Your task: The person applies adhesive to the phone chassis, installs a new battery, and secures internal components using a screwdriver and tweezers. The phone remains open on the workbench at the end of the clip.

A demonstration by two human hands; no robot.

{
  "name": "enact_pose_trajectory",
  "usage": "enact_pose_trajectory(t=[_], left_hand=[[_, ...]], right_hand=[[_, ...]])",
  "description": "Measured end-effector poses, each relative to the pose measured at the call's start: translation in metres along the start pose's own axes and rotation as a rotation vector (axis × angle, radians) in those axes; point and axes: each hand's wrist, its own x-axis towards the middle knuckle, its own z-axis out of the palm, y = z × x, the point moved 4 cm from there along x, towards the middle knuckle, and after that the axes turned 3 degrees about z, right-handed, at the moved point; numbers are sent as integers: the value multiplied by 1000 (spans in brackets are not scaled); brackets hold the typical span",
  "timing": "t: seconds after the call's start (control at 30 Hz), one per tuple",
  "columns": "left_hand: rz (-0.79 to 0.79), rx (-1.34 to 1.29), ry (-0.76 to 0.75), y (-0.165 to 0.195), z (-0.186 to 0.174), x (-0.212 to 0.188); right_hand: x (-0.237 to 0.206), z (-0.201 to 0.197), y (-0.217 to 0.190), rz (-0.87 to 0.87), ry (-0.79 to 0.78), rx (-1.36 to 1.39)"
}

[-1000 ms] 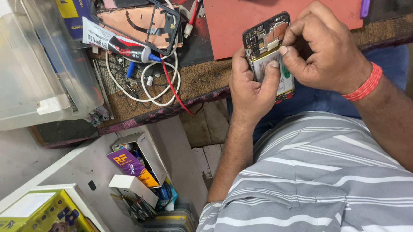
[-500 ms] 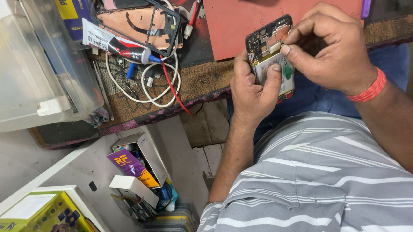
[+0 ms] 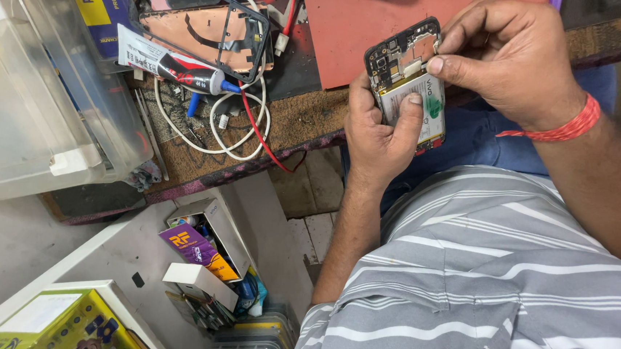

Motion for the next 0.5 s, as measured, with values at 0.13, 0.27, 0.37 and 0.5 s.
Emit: enact_pose_trajectory(t=[0.13,0.27,0.37,0.5], left_hand=[[6,64,7,2,-1,0],[27,86,0,4,-1,0],[-28,60,-14,2,0,0],[17,118,-11,5,0,0]], right_hand=[[-4,6,6,-18,50,26],[-8,13,9,-79,114,-29],[-9,17,10,-101,136,-109],[-7,19,9,-87,117,-40]])
